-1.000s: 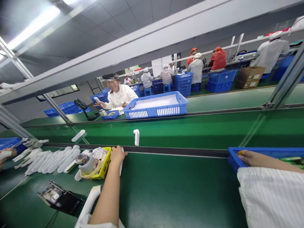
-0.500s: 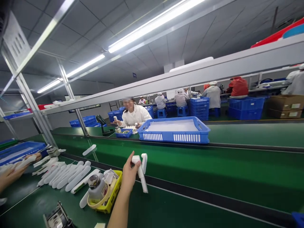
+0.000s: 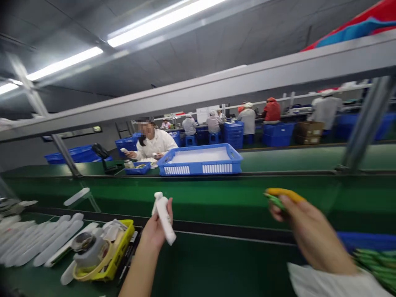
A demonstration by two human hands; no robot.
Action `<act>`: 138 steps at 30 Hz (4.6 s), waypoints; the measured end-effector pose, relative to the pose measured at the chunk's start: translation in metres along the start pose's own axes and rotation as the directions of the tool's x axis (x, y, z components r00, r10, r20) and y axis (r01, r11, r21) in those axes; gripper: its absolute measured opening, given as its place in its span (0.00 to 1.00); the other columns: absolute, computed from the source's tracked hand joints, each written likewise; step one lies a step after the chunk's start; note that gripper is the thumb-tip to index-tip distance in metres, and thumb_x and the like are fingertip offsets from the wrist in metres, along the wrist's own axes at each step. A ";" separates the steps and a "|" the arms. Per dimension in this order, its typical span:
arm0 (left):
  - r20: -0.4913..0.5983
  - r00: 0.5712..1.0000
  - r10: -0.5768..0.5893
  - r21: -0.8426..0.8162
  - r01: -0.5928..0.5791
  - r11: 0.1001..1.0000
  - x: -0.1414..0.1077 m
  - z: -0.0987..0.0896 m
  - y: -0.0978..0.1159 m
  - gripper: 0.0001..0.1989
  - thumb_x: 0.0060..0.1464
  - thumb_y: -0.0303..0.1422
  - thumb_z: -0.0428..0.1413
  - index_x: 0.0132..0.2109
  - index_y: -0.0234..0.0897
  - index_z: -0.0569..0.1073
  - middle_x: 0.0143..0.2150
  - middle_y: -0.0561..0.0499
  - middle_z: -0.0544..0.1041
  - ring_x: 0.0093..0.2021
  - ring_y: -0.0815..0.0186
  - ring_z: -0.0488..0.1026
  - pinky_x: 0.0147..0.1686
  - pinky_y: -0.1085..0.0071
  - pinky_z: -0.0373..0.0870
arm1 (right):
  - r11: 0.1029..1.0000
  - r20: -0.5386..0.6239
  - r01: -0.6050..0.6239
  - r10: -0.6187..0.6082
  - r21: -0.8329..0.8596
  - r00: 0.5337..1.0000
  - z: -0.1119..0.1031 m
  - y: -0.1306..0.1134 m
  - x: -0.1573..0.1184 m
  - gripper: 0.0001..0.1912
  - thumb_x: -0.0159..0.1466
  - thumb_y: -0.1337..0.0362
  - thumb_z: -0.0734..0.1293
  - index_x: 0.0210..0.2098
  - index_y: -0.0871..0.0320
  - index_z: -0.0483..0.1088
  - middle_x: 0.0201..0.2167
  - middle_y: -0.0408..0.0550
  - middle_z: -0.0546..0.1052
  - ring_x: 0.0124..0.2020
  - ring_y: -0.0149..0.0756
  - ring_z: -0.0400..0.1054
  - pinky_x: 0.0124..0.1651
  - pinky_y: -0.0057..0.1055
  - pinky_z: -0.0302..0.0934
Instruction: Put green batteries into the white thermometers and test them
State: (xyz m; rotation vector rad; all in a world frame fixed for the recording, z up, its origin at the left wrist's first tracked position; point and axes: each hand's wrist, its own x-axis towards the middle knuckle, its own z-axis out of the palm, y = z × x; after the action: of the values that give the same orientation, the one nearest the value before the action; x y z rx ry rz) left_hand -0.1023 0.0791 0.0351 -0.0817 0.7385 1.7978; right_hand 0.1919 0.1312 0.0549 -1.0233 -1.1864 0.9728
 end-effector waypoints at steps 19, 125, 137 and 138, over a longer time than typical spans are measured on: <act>0.503 0.861 -0.073 -0.040 0.108 0.993 -0.053 0.018 -0.041 0.16 0.63 0.37 0.40 0.47 0.32 0.65 0.28 0.54 0.59 0.22 0.76 0.57 0.21 0.81 0.62 | 0.997 0.486 -0.058 0.030 0.042 0.873 0.073 -0.014 -0.072 0.12 0.62 0.56 0.64 0.33 0.59 0.68 0.23 0.43 0.72 0.19 0.25 0.60 0.23 0.24 0.56; 0.075 0.844 0.531 0.915 0.154 -0.374 -0.171 -0.244 0.063 0.16 0.60 0.37 0.42 0.46 0.39 0.71 0.43 0.47 0.72 0.43 0.58 0.72 0.39 0.64 0.67 | 0.527 0.598 0.494 0.035 -0.692 0.801 0.191 0.104 -0.057 0.17 0.64 0.67 0.57 0.49 0.66 0.67 0.40 0.59 0.74 0.37 0.42 0.70 0.39 0.35 0.61; 0.231 0.759 0.609 0.887 0.094 -0.453 -0.188 -0.243 0.071 0.17 0.60 0.42 0.44 0.46 0.41 0.73 0.45 0.50 0.75 0.35 0.63 0.74 0.29 0.71 0.69 | 0.556 0.893 0.700 0.242 -0.448 0.379 0.274 0.096 -0.166 0.12 0.66 0.60 0.59 0.41 0.61 0.69 0.40 0.51 0.74 0.41 0.37 0.68 0.44 0.34 0.60; 0.245 0.756 0.607 0.881 0.088 -0.465 -0.188 -0.238 0.072 0.17 0.61 0.42 0.44 0.46 0.41 0.73 0.45 0.50 0.75 0.35 0.63 0.74 0.29 0.71 0.69 | 0.549 0.875 0.683 0.270 -0.483 0.402 0.271 0.096 -0.163 0.12 0.66 0.60 0.60 0.41 0.62 0.69 0.39 0.51 0.73 0.40 0.36 0.68 0.44 0.36 0.61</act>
State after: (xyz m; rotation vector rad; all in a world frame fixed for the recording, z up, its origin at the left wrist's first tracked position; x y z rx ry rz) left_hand -0.1689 -0.2143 -0.0478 1.1289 2.7901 0.7877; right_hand -0.1016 0.0269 -0.0559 -0.8950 -2.9033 0.6498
